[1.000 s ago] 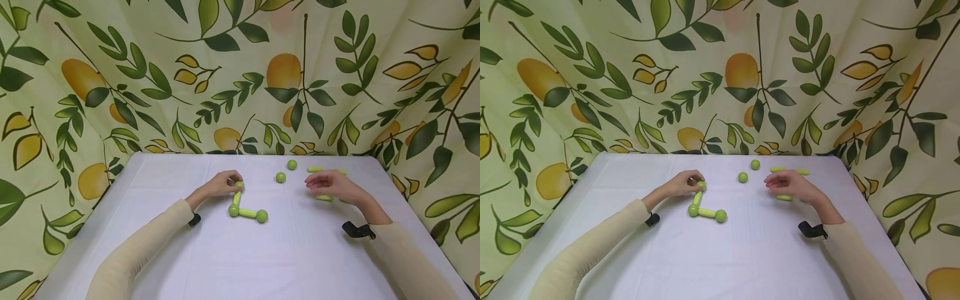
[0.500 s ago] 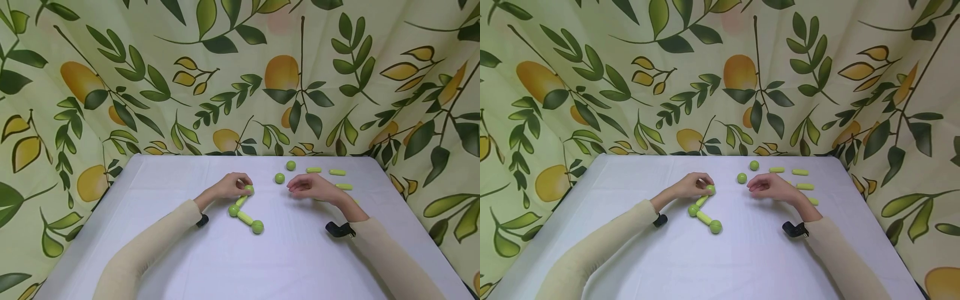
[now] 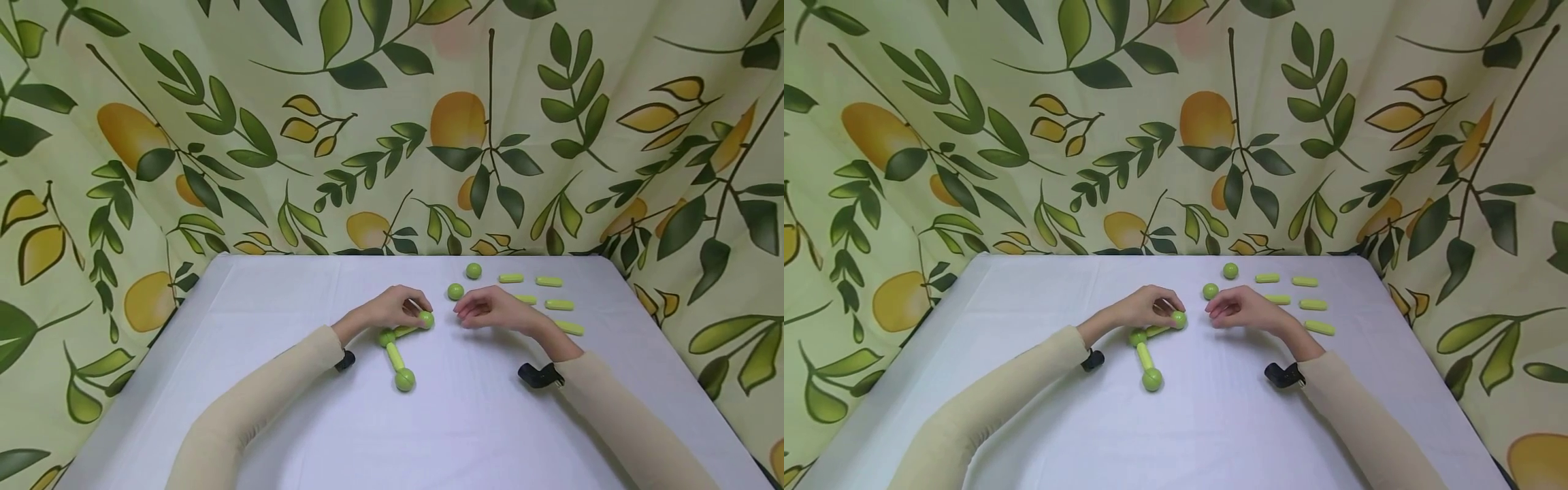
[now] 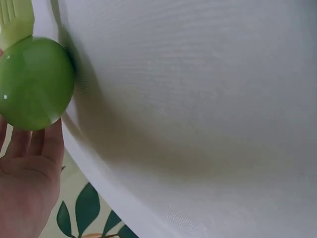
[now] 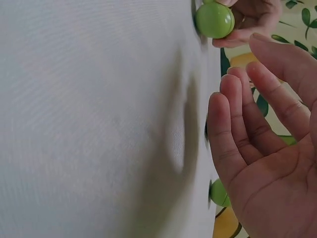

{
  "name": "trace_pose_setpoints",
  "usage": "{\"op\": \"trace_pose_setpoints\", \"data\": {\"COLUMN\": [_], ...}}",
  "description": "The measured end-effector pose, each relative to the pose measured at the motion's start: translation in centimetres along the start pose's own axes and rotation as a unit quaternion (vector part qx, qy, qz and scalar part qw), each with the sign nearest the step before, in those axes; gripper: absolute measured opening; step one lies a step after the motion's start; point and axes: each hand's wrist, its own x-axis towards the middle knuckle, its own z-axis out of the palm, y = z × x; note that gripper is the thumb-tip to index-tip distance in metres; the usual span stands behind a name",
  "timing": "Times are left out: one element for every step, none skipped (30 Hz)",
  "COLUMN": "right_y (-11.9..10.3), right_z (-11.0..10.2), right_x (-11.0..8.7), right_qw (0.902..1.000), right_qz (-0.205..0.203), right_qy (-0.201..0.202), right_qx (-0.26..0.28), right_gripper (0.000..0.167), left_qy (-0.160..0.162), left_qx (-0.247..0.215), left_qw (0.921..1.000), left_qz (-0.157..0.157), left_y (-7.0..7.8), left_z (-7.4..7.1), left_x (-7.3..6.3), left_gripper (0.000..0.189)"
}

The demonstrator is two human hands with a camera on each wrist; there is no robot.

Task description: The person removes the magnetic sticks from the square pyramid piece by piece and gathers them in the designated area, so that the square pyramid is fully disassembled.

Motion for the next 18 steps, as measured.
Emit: {"op": "trace_pose_setpoints", "data": {"right_y": [0.0,0.0,0.0,0.0,0.0,0.0,0.1,0.1,0.1,0.1,0.1,0.1,0.1,0.0,0.0,-0.1,-0.1,-0.2], "right_z": [0.0,0.1,0.2,0.3,0.5,0.6,0.7,0.9,1.0,1.1,1.2,1.3,1.4,1.4,1.5,1.6,1.6,1.7], "right_x": [0.1,0.2,0.3,0.5,0.7,0.9,1.1,1.3,1.5,1.6,1.8,1.9,2.0,2.2,2.3,2.4,2.6,2.7], "right_qw": [1.0000,1.0000,1.0000,0.9999,0.9999,0.9999,0.9999,0.9998,0.9998,0.9998,0.9998,0.9998,0.9998,0.9998,0.9998,0.9998,0.9997,0.9997], "right_qz": [-0.002,-0.003,-0.006,-0.008,-0.009,-0.008,-0.009,-0.011,-0.011,-0.009,-0.010,-0.010,-0.010,-0.010,-0.008,-0.006,-0.004,-0.001], "right_qy": [-0.001,-0.002,-0.004,-0.007,-0.009,-0.010,-0.013,-0.016,-0.018,-0.019,-0.019,-0.018,-0.017,-0.016,-0.014,-0.011,-0.010,-0.009], "right_qx": [-0.003,-0.004,-0.004,-0.004,-0.004,-0.002,-0.001,0.002,0.003,0.002,0.002,0.001,-0.004,-0.008,-0.013,-0.017,-0.020,-0.023], "right_gripper": [0.032,0.031,0.031,0.031,0.031,0.031,0.031,0.030,0.030,0.030,0.030,0.031,0.030,0.031,0.031,0.032,0.032,0.033], "left_qy": [-0.002,-0.003,-0.003,-0.002,-0.001,0.001,0.005,0.008,0.012,0.015,0.019,0.022,0.025,0.026,0.026,0.025,0.023,0.021], "left_qx": [-0.004,-0.008,-0.011,-0.014,-0.016,-0.017,-0.015,-0.010,-0.005,-0.001,0.003,0.006,0.007,0.005,0.003,-0.001,-0.003,-0.004], "left_qw": [1.0000,1.0000,0.9999,0.9998,0.9997,0.9995,0.9993,0.9991,0.9988,0.9985,0.9981,0.9978,0.9974,0.9971,0.9970,0.9968,0.9968,0.9971], "left_qz": [-0.002,-0.005,-0.009,-0.014,-0.020,-0.026,-0.033,-0.040,-0.047,-0.053,-0.059,-0.063,-0.067,-0.071,-0.074,-0.076,-0.076,-0.073], "left_y": [0.1,0.1,0.2,0.2,0.3,0.3,0.3,0.3,0.3,0.3,0.3,0.2,0.2,0.2,0.1,0.0,-0.1,-0.2], "left_z": [0.1,0.1,0.2,0.2,0.2,0.2,0.2,0.2,0.1,0.0,-0.1,-0.2,-0.3,-0.4,-0.4,-0.5,-0.5,-0.5], "left_x": [0.1,0.1,0.1,0.0,-0.1,-0.3,-0.5,-0.8,-1.1,-1.4,-1.7,-2.1,-2.5,-2.9,-3.2,-3.5,-3.8,-4.1], "left_gripper": [0.024,0.025,0.027,0.030,0.033,0.035,0.038,0.041,0.043,0.045,0.046,0.046,0.046,0.045,0.044,0.043,0.042,0.040]}}
